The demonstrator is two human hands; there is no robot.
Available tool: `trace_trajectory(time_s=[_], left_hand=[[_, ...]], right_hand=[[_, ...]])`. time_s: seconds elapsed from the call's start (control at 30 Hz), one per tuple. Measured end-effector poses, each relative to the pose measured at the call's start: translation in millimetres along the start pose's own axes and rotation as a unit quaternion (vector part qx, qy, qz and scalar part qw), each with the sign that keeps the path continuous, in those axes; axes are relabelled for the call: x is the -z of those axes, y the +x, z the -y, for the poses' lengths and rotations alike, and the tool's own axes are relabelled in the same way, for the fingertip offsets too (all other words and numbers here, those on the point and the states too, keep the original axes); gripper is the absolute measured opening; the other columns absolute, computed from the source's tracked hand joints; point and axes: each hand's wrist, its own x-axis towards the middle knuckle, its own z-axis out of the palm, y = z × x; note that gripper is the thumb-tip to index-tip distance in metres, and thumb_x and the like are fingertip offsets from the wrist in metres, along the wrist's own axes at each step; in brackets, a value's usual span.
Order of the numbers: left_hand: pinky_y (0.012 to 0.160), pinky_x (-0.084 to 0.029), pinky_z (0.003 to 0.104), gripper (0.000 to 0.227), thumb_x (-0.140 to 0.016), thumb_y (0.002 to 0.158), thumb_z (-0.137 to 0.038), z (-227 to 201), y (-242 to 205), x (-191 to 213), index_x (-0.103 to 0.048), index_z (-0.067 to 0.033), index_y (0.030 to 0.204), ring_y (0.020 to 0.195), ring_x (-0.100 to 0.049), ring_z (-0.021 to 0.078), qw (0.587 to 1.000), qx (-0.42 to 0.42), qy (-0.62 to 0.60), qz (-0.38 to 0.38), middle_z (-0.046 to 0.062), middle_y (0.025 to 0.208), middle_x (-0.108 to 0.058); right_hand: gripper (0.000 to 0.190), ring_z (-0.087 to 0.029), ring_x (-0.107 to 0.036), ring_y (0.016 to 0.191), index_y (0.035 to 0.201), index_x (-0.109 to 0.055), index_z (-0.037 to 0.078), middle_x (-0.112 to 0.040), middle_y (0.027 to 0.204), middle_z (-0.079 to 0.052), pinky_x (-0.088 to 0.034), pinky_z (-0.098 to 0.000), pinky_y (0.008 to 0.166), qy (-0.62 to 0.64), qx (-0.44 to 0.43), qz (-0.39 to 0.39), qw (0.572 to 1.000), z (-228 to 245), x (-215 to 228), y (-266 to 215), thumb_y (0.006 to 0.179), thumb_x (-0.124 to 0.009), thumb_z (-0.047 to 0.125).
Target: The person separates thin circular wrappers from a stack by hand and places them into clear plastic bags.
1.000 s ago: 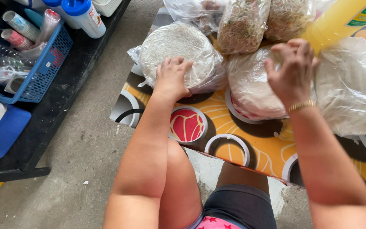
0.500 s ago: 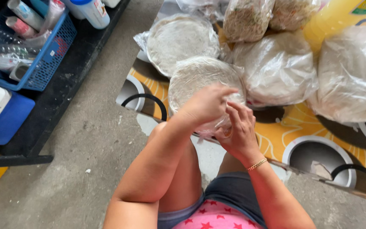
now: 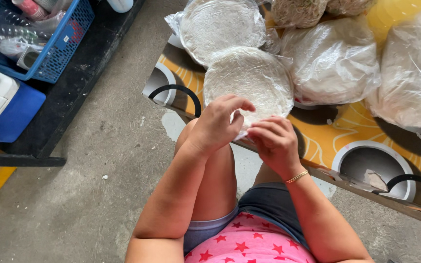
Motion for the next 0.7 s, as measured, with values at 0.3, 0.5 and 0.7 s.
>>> trace_trajectory(time_s=[0.3, 0.5, 0.7], left_hand=[[0.105, -0.047, 0.043, 0.031, -0.082, 0.081, -0.013, -26.9, -12.3, 12.6, -0.066, -0.0145, 0.107, 0.106, -0.07, 0.0262, 0.981, -0.15, 0.038, -0.116, 0.004, 0.106, -0.072], [0.098, -0.053, 0.04, 0.039, -0.084, 0.083, -0.008, -5.4, -29.2, 9.5, -0.06, -0.0079, 0.114, 0.105, -0.069, 0.0281, 0.979, -0.138, -0.02, -0.146, 0.005, 0.109, -0.072], [0.093, -0.054, 0.037, 0.027, -0.079, 0.082, 0.002, -8.1, -42.9, 13.0, -0.067, -0.0083, 0.104, 0.097, -0.073, 0.0244, 0.976, -0.138, -0.071, -0.154, 0.005, 0.099, -0.072]], right_hand=[[0.009, -0.016, -0.064, 0.099, 0.104, -0.071, 0.0, -0.068, 0.108, -0.008, -0.052, -0.028, 0.087, 0.248, -0.187, -0.078, 0.947, 17.1, 19.9, 20.9, 0.097, -0.072, -0.005], [0.023, -0.018, -0.063, 0.104, 0.114, -0.067, 0.003, -0.065, 0.116, -0.008, -0.05, -0.0257, 0.094, 0.199, -0.095, -0.067, 0.973, 47.8, 50.8, 45.8, 0.092, -0.065, -0.003], [0.026, -0.024, -0.069, 0.096, 0.1, -0.073, 0.01, -0.069, 0.105, -0.008, -0.057, -0.0324, 0.084, 0.039, -0.03, 0.015, 0.999, 66.5, 47.7, 53.1, 0.079, -0.073, -0.005]])
